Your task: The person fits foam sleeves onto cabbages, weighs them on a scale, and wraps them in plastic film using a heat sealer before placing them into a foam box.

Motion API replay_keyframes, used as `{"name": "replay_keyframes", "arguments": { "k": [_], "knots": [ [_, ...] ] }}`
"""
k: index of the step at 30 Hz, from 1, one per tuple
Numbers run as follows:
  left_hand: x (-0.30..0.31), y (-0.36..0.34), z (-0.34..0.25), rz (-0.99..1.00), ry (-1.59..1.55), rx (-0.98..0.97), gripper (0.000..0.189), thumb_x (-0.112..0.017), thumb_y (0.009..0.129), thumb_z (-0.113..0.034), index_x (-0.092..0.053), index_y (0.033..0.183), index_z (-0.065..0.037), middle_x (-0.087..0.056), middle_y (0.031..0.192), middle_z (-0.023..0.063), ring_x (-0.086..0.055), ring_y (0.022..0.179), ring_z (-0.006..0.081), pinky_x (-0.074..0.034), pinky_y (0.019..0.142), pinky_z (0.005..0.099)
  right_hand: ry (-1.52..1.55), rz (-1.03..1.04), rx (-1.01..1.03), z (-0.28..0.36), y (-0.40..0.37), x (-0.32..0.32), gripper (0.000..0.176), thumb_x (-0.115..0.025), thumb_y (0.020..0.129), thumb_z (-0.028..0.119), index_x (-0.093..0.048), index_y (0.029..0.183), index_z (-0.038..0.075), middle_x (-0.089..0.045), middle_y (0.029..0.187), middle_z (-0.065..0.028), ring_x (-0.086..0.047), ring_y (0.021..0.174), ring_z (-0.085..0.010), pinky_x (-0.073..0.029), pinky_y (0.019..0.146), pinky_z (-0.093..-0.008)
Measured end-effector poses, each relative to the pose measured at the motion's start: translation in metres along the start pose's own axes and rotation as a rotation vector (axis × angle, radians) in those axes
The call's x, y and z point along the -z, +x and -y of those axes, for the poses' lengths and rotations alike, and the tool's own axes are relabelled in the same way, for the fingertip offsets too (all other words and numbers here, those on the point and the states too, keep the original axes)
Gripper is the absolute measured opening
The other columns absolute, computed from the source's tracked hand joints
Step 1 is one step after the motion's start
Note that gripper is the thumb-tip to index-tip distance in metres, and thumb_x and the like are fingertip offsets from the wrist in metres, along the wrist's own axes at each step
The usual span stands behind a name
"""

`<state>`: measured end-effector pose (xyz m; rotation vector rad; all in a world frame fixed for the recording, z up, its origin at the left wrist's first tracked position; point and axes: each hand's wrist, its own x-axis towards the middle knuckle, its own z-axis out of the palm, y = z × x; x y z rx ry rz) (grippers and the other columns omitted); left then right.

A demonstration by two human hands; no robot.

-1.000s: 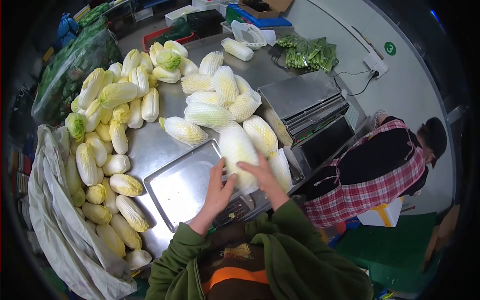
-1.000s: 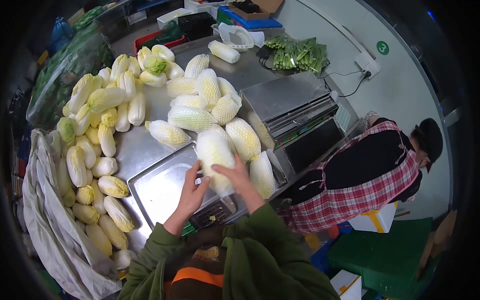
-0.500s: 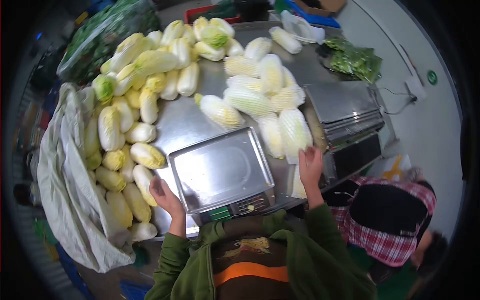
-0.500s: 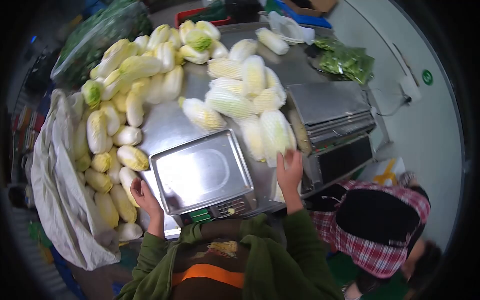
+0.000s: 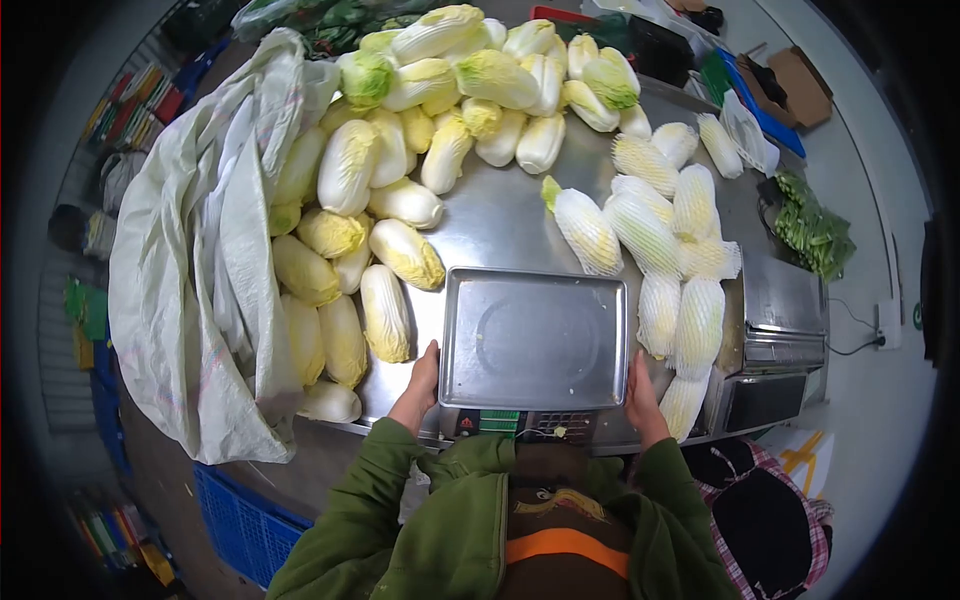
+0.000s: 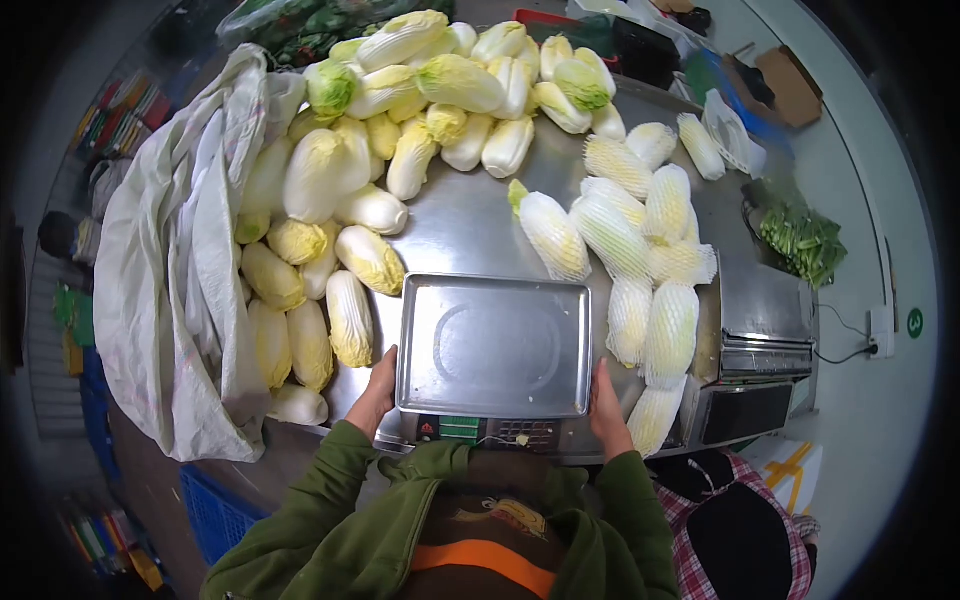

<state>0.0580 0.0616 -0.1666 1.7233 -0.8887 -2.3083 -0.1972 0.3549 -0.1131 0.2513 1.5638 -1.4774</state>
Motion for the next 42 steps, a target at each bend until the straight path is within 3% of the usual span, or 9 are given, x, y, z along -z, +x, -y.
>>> {"name": "replay_keyframes", "arguments": {
  "k": [9, 12, 14, 16, 20, 22, 29, 33, 42],
  "knots": [
    [0.07, 0.018, -0.049, -0.066, -0.036, -0.113, 0.056, -0.043, 0.1, -0.045, -0.054, 0.12, 0.007, -0.059, 0.119, 0.0195, -0.059, 0.105, 0.0289, -0.051, 0.087, 0.0417, 0.054, -0.025, -0.041, -0.02, 0.015, -0.023, 0.056, -0.043, 0.099, 0.053, -0.055, 0.128, 0.007, -0.062, 0.113, -0.0017, -0.056, 0.1, -0.0124, -0.045, 0.084, -0.0285],
    [0.062, 0.008, -0.045, -0.13, -0.11, -0.165, 0.057, -0.043, 0.1, -0.043, -0.051, 0.125, 0.008, -0.057, 0.123, 0.0216, -0.056, 0.113, 0.0281, -0.052, 0.086, 0.0398, -0.018, 0.007, -0.018, -0.029, 0.015, -0.021, 0.061, -0.038, 0.1, 0.055, -0.044, 0.14, 0.009, -0.055, 0.132, -0.0055, -0.052, 0.118, -0.0159, -0.04, 0.099, -0.0303],
    [0.057, 0.0, -0.049, -0.191, 0.015, -0.18, 0.059, -0.047, 0.098, -0.045, -0.053, 0.125, 0.007, -0.064, 0.112, 0.0185, -0.061, 0.104, 0.0268, -0.053, 0.081, 0.0378, 0.013, -0.031, -0.04, -0.027, 0.004, -0.024, 0.063, -0.038, 0.1, 0.055, -0.044, 0.14, 0.008, -0.054, 0.133, -0.0058, -0.051, 0.119, -0.0163, -0.039, 0.1, -0.0304],
    [0.044, -0.032, -0.087, -0.032, 0.828, -0.408, 0.059, -0.052, 0.094, -0.046, -0.057, 0.122, 0.005, -0.07, 0.096, 0.0162, -0.067, 0.092, 0.0259, -0.054, 0.078, 0.0355, 0.032, -0.064, -0.057, -0.025, 0.005, -0.024, 0.064, -0.037, 0.1, 0.056, -0.043, 0.141, 0.007, -0.053, 0.134, -0.006, -0.05, 0.12, -0.0168, -0.038, 0.102, -0.0305],
    [-0.002, -0.013, -0.186, -0.555, 1.061, -0.774, 0.07, -0.054, 0.09, -0.053, -0.054, 0.127, 0.006, -0.07, 0.093, 0.0217, -0.069, 0.089, 0.0318, -0.052, 0.079, 0.0401, 0.068, -0.009, 0.03, -0.037, 0.012, -0.017, 0.073, -0.036, 0.098, 0.059, -0.038, 0.142, 0.0, -0.048, 0.14, -0.009, -0.047, 0.124, -0.0185, -0.035, 0.105, -0.0314],
    [-0.017, 0.044, -0.209, -0.692, 1.318, -0.502, 0.087, -0.056, 0.086, -0.061, -0.042, 0.136, 0.008, -0.067, 0.103, 0.0246, -0.068, 0.093, 0.0352, -0.051, 0.079, 0.0438, 0.051, 0.026, 0.053, -0.031, 0.009, -0.022, 0.076, -0.036, 0.098, 0.06, -0.037, 0.142, -0.002, -0.046, 0.141, -0.0101, -0.047, 0.124, -0.0189, -0.034, 0.106, -0.0318],
    [-0.06, 0.072, -0.189, -0.937, 1.216, -0.45, 0.121, -0.076, 0.065, -0.061, -0.014, 0.146, 0.005, -0.059, 0.121, 0.0245, -0.056, 0.112, 0.0395, -0.035, 0.099, 0.0525, 0.225, -0.112, 0.113, -0.064, 0.018, -0.016, 0.074, -0.036, 0.097, 0.061, -0.046, 0.135, -0.002, -0.055, 0.131, -0.0104, -0.051, 0.12, -0.0219, -0.037, 0.103, -0.0338],
    [-0.056, 0.07, -0.197, -0.886, 0.972, -0.456, 0.111, -0.08, 0.062, -0.047, -0.022, 0.145, -0.002, -0.058, 0.124, 0.023, -0.056, 0.114, 0.0372, -0.036, 0.101, 0.0509, 0.282, -0.033, 0.09, -0.053, 0.016, -0.016, 0.075, -0.033, 0.098, 0.061, -0.045, 0.137, -0.002, -0.053, 0.133, -0.0129, -0.049, 0.123, -0.0235, -0.034, 0.106, -0.035],
    [-0.035, 0.083, -0.213, -0.808, 0.832, -0.415, 0.1, -0.081, 0.059, -0.06, -0.047, 0.129, 0.003, -0.06, 0.122, 0.022, -0.06, 0.11, 0.0358, -0.048, 0.092, 0.0437, 0.214, -0.082, -0.003, -0.041, 0.021, -0.022, 0.071, -0.034, 0.098, 0.06, -0.051, 0.129, -0.001, -0.059, 0.123, -0.0115, -0.055, 0.112, -0.0226, -0.04, 0.099, -0.034]
  ]
}}
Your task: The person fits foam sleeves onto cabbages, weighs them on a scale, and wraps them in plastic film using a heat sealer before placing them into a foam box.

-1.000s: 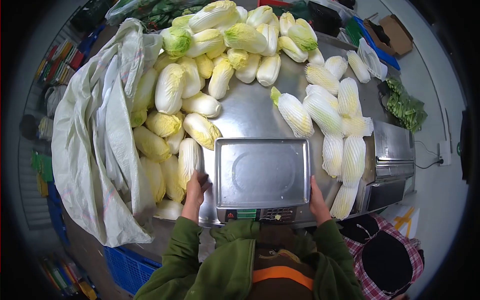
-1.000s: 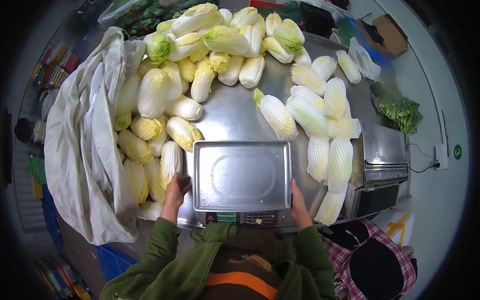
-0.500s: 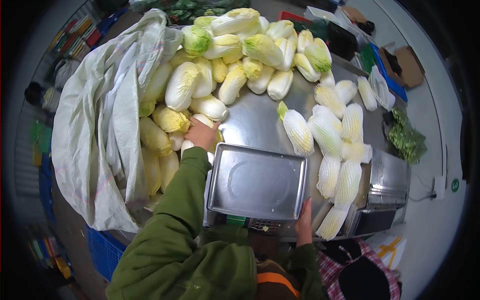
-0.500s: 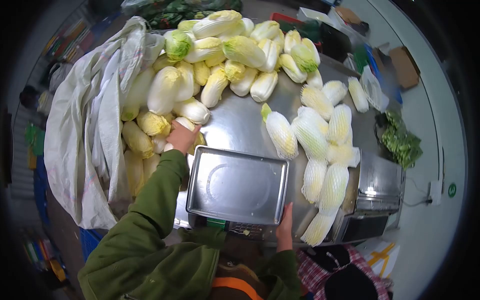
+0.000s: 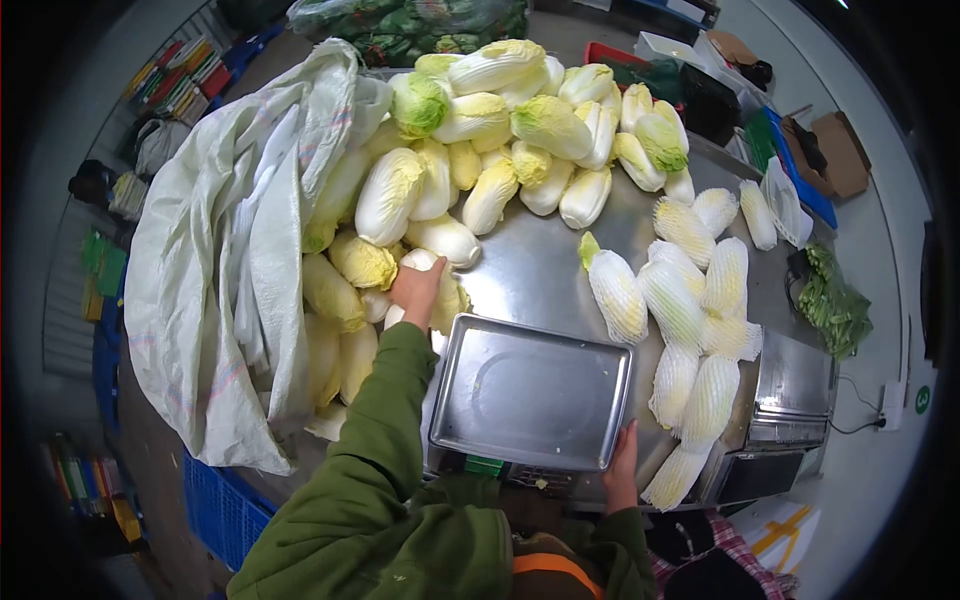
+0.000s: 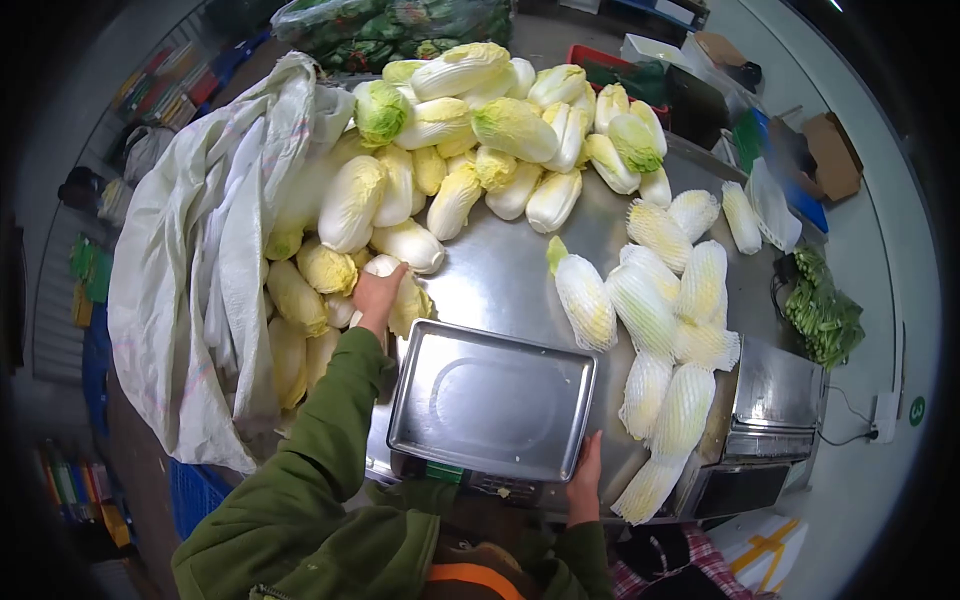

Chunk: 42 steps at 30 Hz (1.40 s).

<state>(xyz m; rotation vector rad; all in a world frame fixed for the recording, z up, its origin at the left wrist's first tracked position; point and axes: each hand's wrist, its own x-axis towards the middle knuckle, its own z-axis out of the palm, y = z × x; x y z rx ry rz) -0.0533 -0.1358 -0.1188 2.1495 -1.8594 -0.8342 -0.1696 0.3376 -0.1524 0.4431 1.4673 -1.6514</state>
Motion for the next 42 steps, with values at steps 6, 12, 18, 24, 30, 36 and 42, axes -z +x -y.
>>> {"name": "replay_keyframes", "arguments": {
  "k": [6, 12, 18, 24, 30, 36, 42],
  "knots": [
    [-0.024, -0.008, -0.001, -0.205, -0.073, -0.032, 0.086, -0.084, 0.061, -0.038, -0.046, 0.123, 0.007, -0.056, 0.119, 0.0289, -0.053, 0.111, 0.0431, -0.041, 0.098, 0.048, 0.076, -0.007, 0.006, -0.001, 0.0, 0.0, 0.067, -0.036, 0.098, 0.059, -0.053, 0.125, 0.0, -0.061, 0.115, -0.01, -0.057, 0.107, -0.0218, -0.042, 0.096, -0.0346],
    [-0.018, -0.03, -0.023, -0.11, 0.069, 0.029, 0.108, -0.085, 0.06, -0.034, -0.022, 0.142, 0.0, -0.046, 0.13, 0.0291, -0.052, 0.113, 0.0449, -0.046, 0.095, 0.0477, 0.086, 0.033, 0.067, 0.001, 0.002, -0.006, 0.056, -0.042, 0.099, 0.052, -0.055, 0.122, 0.003, -0.062, 0.109, -0.0051, -0.058, 0.099, -0.0157, -0.045, 0.089, -0.0304],
    [-0.021, -0.029, -0.008, -0.147, -0.016, -0.062, 0.104, -0.081, 0.064, -0.02, -0.02, 0.148, -0.01, -0.041, 0.126, 0.028, -0.051, 0.108, 0.0439, -0.046, 0.093, 0.0468, 0.056, -0.054, 0.04, 0.003, 0.012, -0.004, 0.055, -0.04, 0.1, 0.051, -0.055, 0.123, 0.003, -0.062, 0.111, -0.0044, -0.058, 0.099, -0.0148, -0.045, 0.089, -0.0297],
    [0.039, -0.062, -0.012, -0.524, -0.242, -0.959, 0.093, -0.081, 0.066, -0.013, -0.031, 0.144, -0.006, -0.039, 0.131, 0.0221, -0.044, 0.119, 0.0409, -0.041, 0.099, 0.0454, 0.063, 0.064, 0.01, 0.034, -0.004, -0.03, 0.049, -0.04, 0.101, 0.048, -0.056, 0.121, 0.005, -0.062, 0.105, -0.0052, -0.059, 0.096, -0.0168, -0.047, 0.086, -0.0303],
    [0.135, -0.105, -0.031, 0.168, -0.765, -0.728, 0.102, -0.085, 0.063, -0.022, -0.028, 0.146, -0.001, -0.044, 0.136, 0.0174, -0.045, 0.126, 0.0274, -0.037, 0.106, 0.0378, 0.142, 0.178, 0.01, 0.02, 0.015, -0.046, 0.036, -0.045, 0.101, 0.039, -0.061, 0.111, 0.008, -0.065, 0.095, -0.0025, -0.063, 0.087, -0.0137, -0.051, 0.076, -0.0267],
    [0.041, -0.163, 0.021, 0.63, -0.859, -0.521, 0.104, -0.087, 0.066, -0.026, -0.028, 0.149, -0.007, -0.042, 0.139, 0.0153, -0.04, 0.13, 0.0235, -0.033, 0.109, 0.0364, 0.132, 0.292, 0.074, 0.023, 0.028, -0.084, 0.044, -0.049, 0.099, 0.042, -0.055, 0.125, 0.007, -0.061, 0.116, -0.0067, -0.058, 0.105, -0.0176, -0.044, 0.094, -0.0324],
    [0.025, -0.189, 0.037, 0.204, -0.32, -0.667, 0.103, -0.081, 0.07, -0.041, -0.025, 0.149, -0.004, -0.035, 0.141, 0.0252, -0.038, 0.129, 0.0361, -0.034, 0.107, 0.046, -0.122, -0.199, 0.273, 0.046, 0.021, -0.047, 0.051, -0.059, 0.092, 0.047, -0.054, 0.127, 0.011, -0.058, 0.119, -0.0038, -0.054, 0.11, -0.0163, -0.04, 0.09, -0.0296]
  ]
}}
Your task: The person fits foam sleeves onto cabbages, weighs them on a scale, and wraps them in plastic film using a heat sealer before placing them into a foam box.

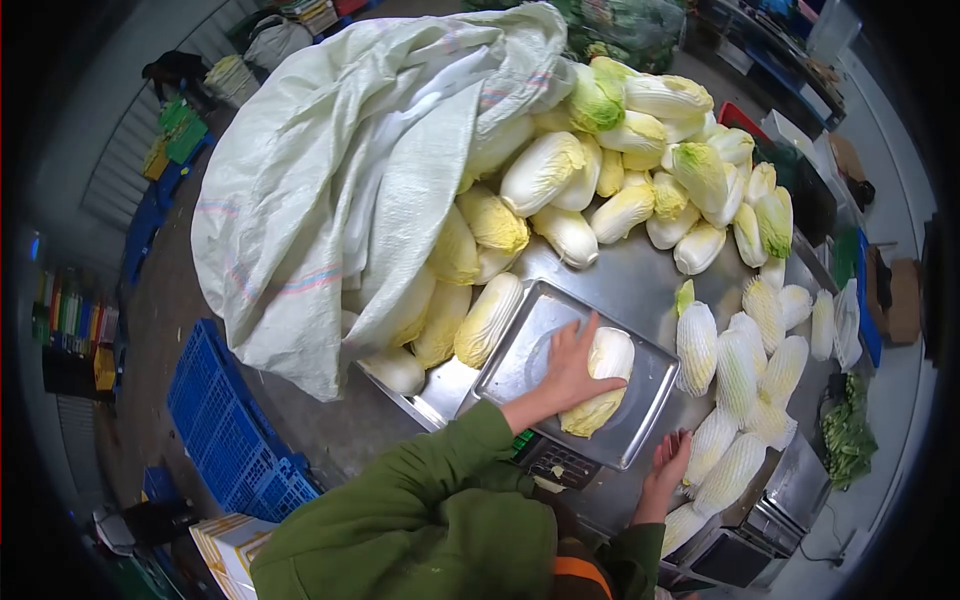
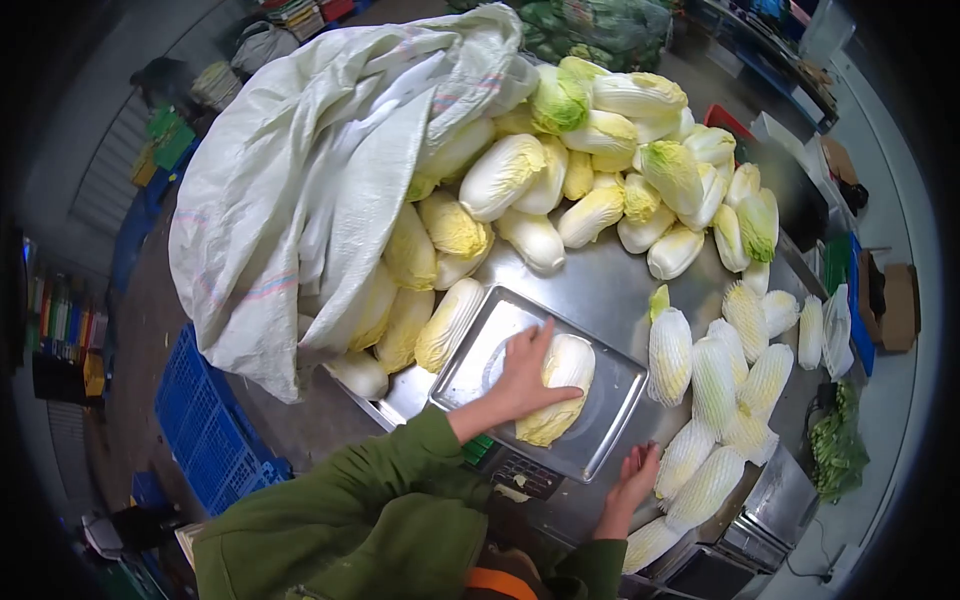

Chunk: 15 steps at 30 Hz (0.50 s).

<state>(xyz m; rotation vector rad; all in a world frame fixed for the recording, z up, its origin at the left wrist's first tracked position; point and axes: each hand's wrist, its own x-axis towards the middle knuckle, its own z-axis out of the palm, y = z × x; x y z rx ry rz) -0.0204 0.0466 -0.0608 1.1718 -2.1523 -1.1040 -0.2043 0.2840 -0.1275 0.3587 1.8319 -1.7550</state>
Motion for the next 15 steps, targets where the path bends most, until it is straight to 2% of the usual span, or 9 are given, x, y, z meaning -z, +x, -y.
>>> {"name": "replay_keyframes", "arguments": {
  "k": [1, 2, 3, 5, 6, 8, 10, 12, 15],
  "knots": [
    [0.013, 0.004, -0.012, -0.137, 0.073, -0.058, 0.103, -0.082, 0.071, -0.039, -0.025, 0.149, -0.004, -0.034, 0.142, 0.0232, -0.039, 0.129, 0.0346, -0.036, 0.105, 0.0467, 0.077, 0.001, 0.02, 0.01, -0.002, 0.007, 0.047, -0.06, 0.092, 0.045, -0.055, 0.124, 0.01, -0.059, 0.116, -0.0035, -0.055, 0.105, -0.015, -0.041, 0.088, -0.0291],
    [0.05, 0.008, -0.016, -0.172, -0.254, -0.154, 0.094, -0.083, 0.073, -0.029, -0.029, 0.147, -0.004, -0.038, 0.143, 0.0183, -0.044, 0.125, 0.0289, -0.042, 0.1, 0.0415, 0.161, 0.002, 0.042, 0.018, -0.001, 0.013, 0.044, -0.06, 0.093, 0.042, -0.056, 0.122, 0.009, -0.06, 0.112, -0.0032, -0.056, 0.1, -0.0137, -0.043, 0.085, -0.0287],
    [0.089, 0.009, -0.022, -0.302, -0.466, -0.202, 0.07, -0.08, 0.076, -0.016, -0.046, 0.136, -0.003, -0.053, 0.131, 0.0135, -0.056, 0.113, 0.0226, -0.046, 0.093, 0.0345, 0.162, 0.009, 0.043, 0.023, 0.003, 0.023, 0.044, -0.06, 0.093, 0.042, -0.056, 0.122, 0.009, -0.06, 0.112, -0.0032, -0.056, 0.1, -0.0137, -0.043, 0.085, -0.0287],
    [0.174, 0.019, -0.01, -0.823, 0.14, -0.383, 0.028, -0.076, 0.078, -0.009, -0.066, 0.104, -0.003, -0.067, 0.098, 0.0095, -0.063, 0.088, 0.0211, -0.051, 0.078, 0.0319, 0.176, 0.109, 0.16, 0.028, 0.006, 0.046, 0.037, -0.059, 0.094, 0.036, -0.057, 0.117, 0.007, -0.06, 0.104, -0.0024, -0.056, 0.089, -0.0107, -0.045, 0.076, -0.0261],
    [0.213, 0.021, -0.005, -0.915, 0.322, -0.241, 0.029, -0.075, 0.077, -0.009, -0.065, 0.104, -0.003, -0.065, 0.097, 0.0119, -0.061, 0.083, 0.0232, -0.051, 0.074, 0.033, 0.178, 0.107, 0.154, 0.033, -0.003, 0.045, 0.037, -0.059, 0.094, 0.036, -0.057, 0.117, 0.007, -0.06, 0.104, -0.0024, -0.056, 0.089, -0.0107, -0.045, 0.076, -0.0261],
    [0.271, 0.032, 0.043, -0.906, 0.722, -0.159, 0.027, -0.072, 0.074, -0.013, -0.066, 0.099, -0.004, -0.061, 0.097, 0.0165, -0.058, 0.09, 0.0325, -0.048, 0.08, 0.042, 0.156, -0.001, 0.134, 0.05, -0.013, 0.035, 0.033, -0.059, 0.095, 0.031, -0.058, 0.116, 0.005, -0.06, 0.097, -0.0022, -0.055, 0.081, -0.0096, -0.045, 0.069, -0.0236],
    [0.305, 0.036, 0.086, -0.636, 1.081, 0.147, 0.031, -0.071, 0.073, -0.02, -0.068, 0.098, -0.003, -0.065, 0.097, 0.0176, -0.06, 0.088, 0.0353, -0.048, 0.079, 0.0457, 0.191, 0.072, 0.176, 0.056, -0.013, 0.025, 0.03, -0.06, 0.095, 0.026, -0.058, 0.115, 0.004, -0.06, 0.095, -0.0027, -0.054, 0.08, -0.0098, -0.045, 0.068, -0.0231],
    [0.323, 0.039, 0.104, -0.637, 0.869, 0.293, 0.038, -0.07, 0.072, -0.027, -0.069, 0.101, -0.002, -0.068, 0.093, 0.0178, -0.063, 0.083, 0.0361, -0.05, 0.078, 0.0473, 0.187, 0.162, 0.216, 0.077, -0.032, -0.006, 0.029, -0.06, 0.095, 0.024, -0.058, 0.115, 0.004, -0.06, 0.095, -0.003, -0.054, 0.079, -0.0098, -0.045, 0.068, -0.023],
    [0.332, 0.034, 0.082, -0.518, 0.76, 0.289, 0.034, -0.068, 0.078, -0.026, -0.069, 0.103, -0.003, -0.069, 0.086, 0.0171, -0.064, 0.076, 0.0345, -0.051, 0.074, 0.0438, 0.066, 0.316, 0.286, 0.1, -0.056, -0.041, 0.027, -0.06, 0.095, 0.019, -0.058, 0.116, 0.002, -0.061, 0.098, -0.0044, -0.056, 0.08, -0.0096, -0.045, 0.069, -0.0225]
  ]
}}
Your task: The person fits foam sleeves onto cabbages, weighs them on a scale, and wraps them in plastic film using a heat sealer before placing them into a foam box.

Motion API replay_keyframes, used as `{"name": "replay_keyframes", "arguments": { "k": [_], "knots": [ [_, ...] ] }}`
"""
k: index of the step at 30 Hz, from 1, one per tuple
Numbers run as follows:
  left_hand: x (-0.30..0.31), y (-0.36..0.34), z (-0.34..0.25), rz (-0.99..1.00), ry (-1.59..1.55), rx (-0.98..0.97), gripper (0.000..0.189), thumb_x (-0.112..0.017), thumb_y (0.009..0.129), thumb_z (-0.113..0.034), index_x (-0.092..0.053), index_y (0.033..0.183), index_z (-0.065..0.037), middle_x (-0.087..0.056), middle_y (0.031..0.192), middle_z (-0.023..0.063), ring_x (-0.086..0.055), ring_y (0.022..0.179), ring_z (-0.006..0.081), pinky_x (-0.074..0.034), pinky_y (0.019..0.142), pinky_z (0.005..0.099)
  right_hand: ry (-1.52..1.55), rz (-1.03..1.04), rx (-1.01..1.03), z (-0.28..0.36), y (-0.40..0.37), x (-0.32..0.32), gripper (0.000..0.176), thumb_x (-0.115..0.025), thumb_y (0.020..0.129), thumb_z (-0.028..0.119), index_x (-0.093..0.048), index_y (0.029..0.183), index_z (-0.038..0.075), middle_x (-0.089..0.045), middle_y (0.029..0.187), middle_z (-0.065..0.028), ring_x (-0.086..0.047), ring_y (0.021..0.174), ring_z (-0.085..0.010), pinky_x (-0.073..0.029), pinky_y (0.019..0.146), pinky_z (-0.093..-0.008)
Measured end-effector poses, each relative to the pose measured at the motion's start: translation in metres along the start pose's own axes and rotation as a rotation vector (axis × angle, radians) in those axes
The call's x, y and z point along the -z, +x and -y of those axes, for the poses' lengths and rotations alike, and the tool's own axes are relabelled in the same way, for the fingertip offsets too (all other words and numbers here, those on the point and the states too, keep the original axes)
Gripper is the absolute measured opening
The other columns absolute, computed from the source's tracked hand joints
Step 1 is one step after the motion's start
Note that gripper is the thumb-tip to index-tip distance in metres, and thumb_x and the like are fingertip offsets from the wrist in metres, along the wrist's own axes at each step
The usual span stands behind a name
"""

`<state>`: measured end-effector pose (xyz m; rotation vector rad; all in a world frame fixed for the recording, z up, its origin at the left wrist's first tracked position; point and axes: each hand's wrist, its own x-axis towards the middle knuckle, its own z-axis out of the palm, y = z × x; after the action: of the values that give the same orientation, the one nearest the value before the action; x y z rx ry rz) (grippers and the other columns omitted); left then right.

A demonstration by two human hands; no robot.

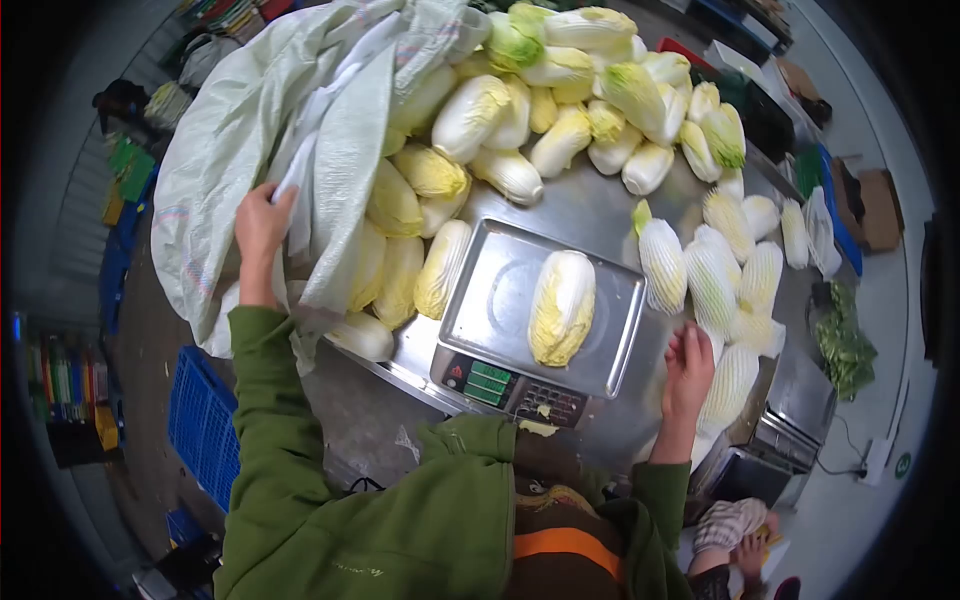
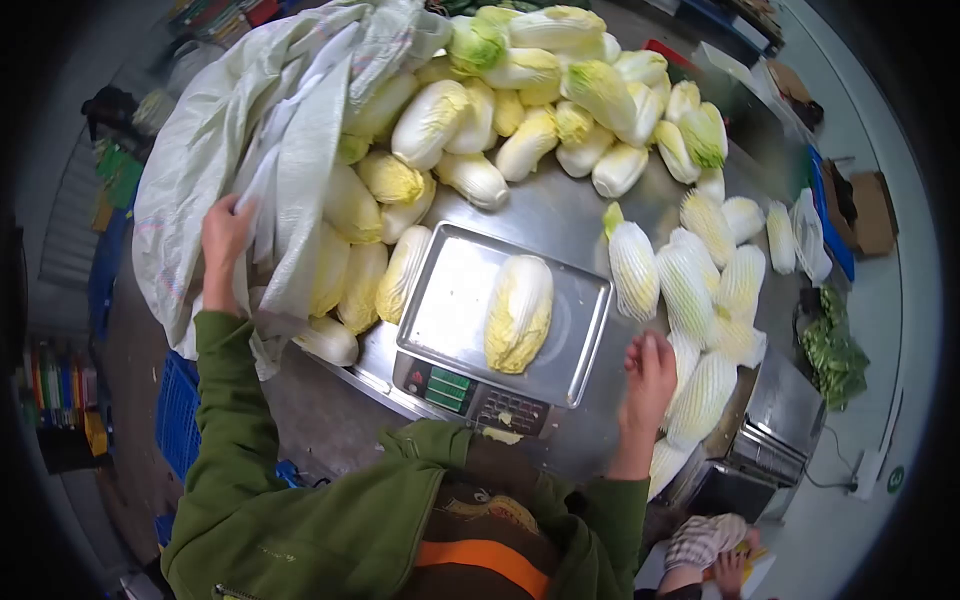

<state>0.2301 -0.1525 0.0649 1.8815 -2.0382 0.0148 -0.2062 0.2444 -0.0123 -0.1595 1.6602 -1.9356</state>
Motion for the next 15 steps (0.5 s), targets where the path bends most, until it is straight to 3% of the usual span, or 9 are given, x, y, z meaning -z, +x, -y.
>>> {"name": "replay_keyframes", "arguments": {
  "k": [2, 4, 6, 8, 9, 11, 12, 13, 15],
  "knots": [
    [0.026, -0.019, -0.036, -0.154, -0.282, -0.04, 0.025, -0.065, 0.084, -0.021, -0.07, 0.102, -0.003, -0.069, 0.086, 0.0145, -0.064, 0.074, 0.0282, -0.051, 0.072, 0.0361, -0.253, 0.097, 0.041, 0.012, -0.003, -0.021, 0.029, -0.061, 0.095, 0.017, -0.057, 0.118, 0.0, -0.062, 0.097, -0.0051, -0.057, 0.081, -0.0094, -0.046, 0.072, -0.0229],
    [0.049, -0.051, -0.089, -0.234, -0.525, -0.378, 0.017, -0.063, 0.087, -0.014, -0.07, 0.098, -0.003, -0.067, 0.085, 0.0108, -0.063, 0.071, 0.0211, -0.049, 0.067, 0.0297, -0.325, 0.242, 0.154, 0.033, -0.006, -0.051, 0.029, -0.065, 0.091, 0.014, -0.058, 0.115, -0.002, -0.063, 0.103, -0.0069, -0.058, 0.089, -0.0109, -0.047, 0.077, -0.0227],
    [0.069, -0.089, -0.136, 0.017, -0.83, -0.516, 0.013, -0.067, 0.083, -0.01, -0.07, 0.092, -0.001, -0.065, 0.083, 0.0085, -0.062, 0.071, 0.0166, -0.047, 0.064, 0.0277, -0.317, 0.39, 0.269, 0.057, -0.015, -0.091, 0.042, -0.066, 0.09, 0.015, -0.052, 0.126, -0.001, -0.059, 0.117, -0.0118, -0.058, 0.103, -0.0152, -0.047, 0.088, -0.0267],
    [0.073, -0.12, -0.173, 0.231, -0.952, -0.741, 0.012, -0.069, 0.08, -0.01, -0.069, 0.088, 0.0, -0.064, 0.079, 0.0086, -0.061, 0.069, 0.0177, -0.046, 0.061, 0.0284, -0.269, 0.521, 0.404, 0.076, -0.026, -0.13, 0.057, -0.068, 0.09, 0.019, -0.041, 0.138, 0.003, -0.05, 0.131, -0.0154, -0.052, 0.116, -0.0194, -0.045, 0.096, -0.0321],
    [0.075, -0.13, -0.188, 0.336, -1.013, -0.818, 0.013, -0.07, 0.079, -0.01, -0.068, 0.087, 0.0, -0.063, 0.077, 0.0087, -0.06, 0.068, 0.0181, -0.046, 0.06, 0.029, -0.272, 0.52, 0.399, 0.076, -0.021, -0.136, 0.057, -0.068, 0.09, 0.019, -0.041, 0.138, 0.003, -0.05, 0.131, -0.0154, -0.052, 0.116, -0.0194, -0.045, 0.096, -0.0321],
    [0.073, -0.147, -0.207, 0.492, -1.114, -0.891, 0.013, -0.07, 0.077, -0.009, -0.066, 0.084, 0.0, -0.061, 0.073, 0.0094, -0.058, 0.066, 0.0195, -0.044, 0.058, 0.0303, -0.207, 0.556, 0.16, 0.071, -0.011, -0.142, 0.068, -0.067, 0.09, 0.026, -0.031, 0.145, 0.006, -0.044, 0.138, -0.0149, -0.05, 0.119, -0.0226, -0.046, 0.095, -0.0359],
    [0.074, -0.152, -0.209, 0.548, -1.144, -0.881, 0.01, -0.068, 0.077, -0.006, -0.065, 0.083, 0.001, -0.061, 0.075, 0.008, -0.057, 0.067, 0.0174, -0.043, 0.06, 0.0293, -0.156, 0.6, 0.018, 0.063, -0.002, -0.134, 0.061, -0.063, 0.093, 0.031, -0.036, 0.143, 0.006, -0.047, 0.137, -0.0126, -0.051, 0.118, -0.0241, -0.048, 0.093, -0.0384],
    [0.075, -0.154, -0.211, 0.604, -1.172, -0.87, 0.008, -0.066, 0.077, -0.004, -0.063, 0.082, 0.002, -0.061, 0.077, 0.0067, -0.056, 0.068, 0.0153, -0.042, 0.062, 0.0282, -0.158, 0.595, 0.021, 0.052, 0.005, -0.122, 0.061, -0.063, 0.093, 0.031, -0.036, 0.143, 0.006, -0.047, 0.137, -0.0126, -0.051, 0.118, -0.0241, -0.048, 0.093, -0.0384],
    [0.077, -0.158, -0.211, 0.678, -1.229, -0.776, 0.008, -0.065, 0.077, -0.004, -0.062, 0.081, 0.002, -0.06, 0.077, 0.0059, -0.054, 0.069, 0.0142, -0.041, 0.063, 0.0276, 0.146, 0.663, -0.29, 0.028, 0.013, -0.095, 0.05, -0.058, 0.096, 0.029, -0.043, 0.139, 0.007, -0.048, 0.135, -0.011, -0.052, 0.116, -0.0244, -0.05, 0.092, -0.0403]
  ]
}}
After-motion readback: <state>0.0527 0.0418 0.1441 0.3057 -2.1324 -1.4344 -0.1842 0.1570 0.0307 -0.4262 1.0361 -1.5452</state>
